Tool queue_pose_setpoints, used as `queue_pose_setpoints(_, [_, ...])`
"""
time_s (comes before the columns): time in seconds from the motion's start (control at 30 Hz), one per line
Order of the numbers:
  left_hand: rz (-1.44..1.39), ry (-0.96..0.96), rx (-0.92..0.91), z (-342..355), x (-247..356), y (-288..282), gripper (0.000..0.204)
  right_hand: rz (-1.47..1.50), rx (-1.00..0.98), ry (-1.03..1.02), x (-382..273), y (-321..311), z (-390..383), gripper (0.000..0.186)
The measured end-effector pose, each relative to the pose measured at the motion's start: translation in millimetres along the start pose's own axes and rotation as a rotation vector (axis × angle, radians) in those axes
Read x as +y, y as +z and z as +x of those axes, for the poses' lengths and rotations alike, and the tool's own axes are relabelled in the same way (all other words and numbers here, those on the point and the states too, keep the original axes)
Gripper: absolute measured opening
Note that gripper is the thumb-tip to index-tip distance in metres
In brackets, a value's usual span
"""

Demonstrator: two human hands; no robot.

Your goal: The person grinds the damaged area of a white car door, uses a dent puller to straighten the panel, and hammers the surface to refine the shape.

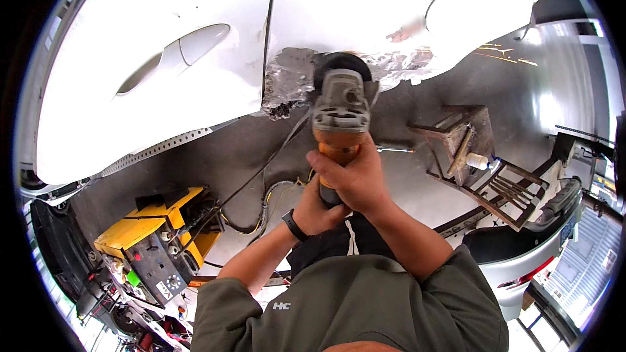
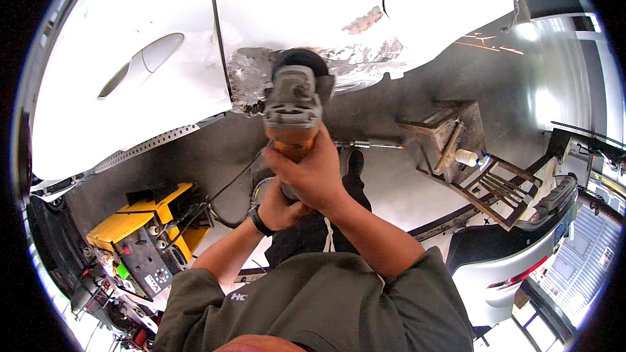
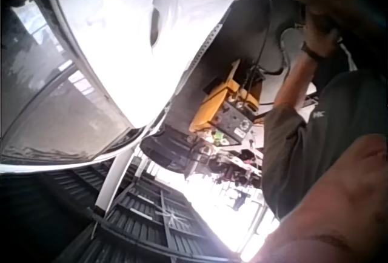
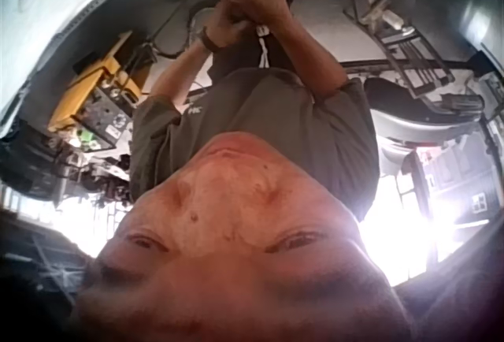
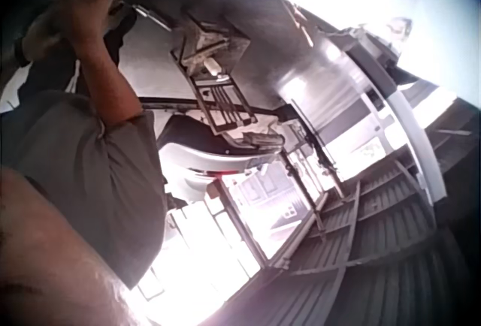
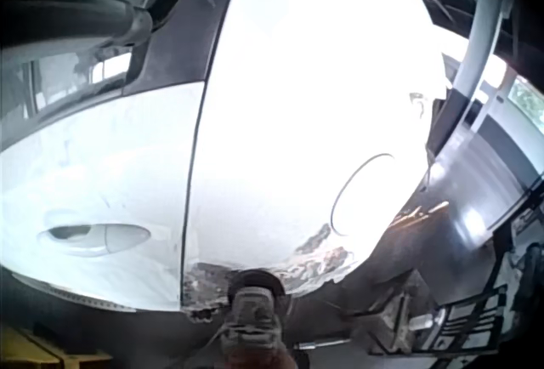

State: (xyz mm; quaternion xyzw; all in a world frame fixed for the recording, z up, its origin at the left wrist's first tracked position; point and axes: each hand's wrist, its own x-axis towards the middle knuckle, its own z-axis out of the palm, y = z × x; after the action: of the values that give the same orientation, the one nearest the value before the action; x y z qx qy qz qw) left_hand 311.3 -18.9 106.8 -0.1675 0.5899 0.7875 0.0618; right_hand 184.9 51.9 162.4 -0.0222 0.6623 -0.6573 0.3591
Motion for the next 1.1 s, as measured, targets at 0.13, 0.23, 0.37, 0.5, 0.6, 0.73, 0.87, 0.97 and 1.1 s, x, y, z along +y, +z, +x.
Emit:
queue_pose_setpoints(0.13, [0.055,0.075,-0.005,0.3,-1.1,1.3,0.067,-0.107,-0.054,-0.145,0.2,0.0,-0.9,0.052])
queue_pose_setpoints(0.23, [-0.042,0.053,-0.004,2.3,-1.6,4.3,0.050,0.003,0.096,0.000,1.6,-2.2,-1.3,0.053])
queue_pose_setpoints(0.37, [0.078,0.160,0.044,6.4,-2.2,5.9,0.051,-0.116,-0.019,-0.100,3.3,-4.8,0.4,0.057])
queue_pose_setpoints(0.5, [0.018,0.054,0.041,6.5,-2.1,7.3,0.052,-0.068,0.015,-0.114,1.5,-5.9,1.1,0.051])
queue_pose_setpoints(0.6, [0.042,0.084,0.035,6.4,-3.7,8.7,0.053,0.048,0.031,-0.038,0.9,-7.0,0.9,0.051])
queue_pose_setpoints(0.73, [0.000,0.024,0.017,7.2,-4.3,8.7,0.067,-0.109,-0.013,-0.128,1.7,-8.5,0.9,0.051])
queue_pose_setpoints(0.87, [0.017,0.047,0.013,8.1,-3.7,8.8,0.058,0.003,0.022,-0.065,4.5,-10.2,1.5,0.050])
queue_pose_setpoints(0.97, [0.035,0.027,-0.007,9.5,-4.7,11.2,0.067,-0.046,-0.028,-0.123,6.3,-12.2,2.6,0.049])
queue_pose_setpoints(1.1, [-0.012,0.053,0.052,7.4,-7.4,14.2,0.054,-0.021,0.070,-0.004,6.2,-14.3,1.6,0.050])
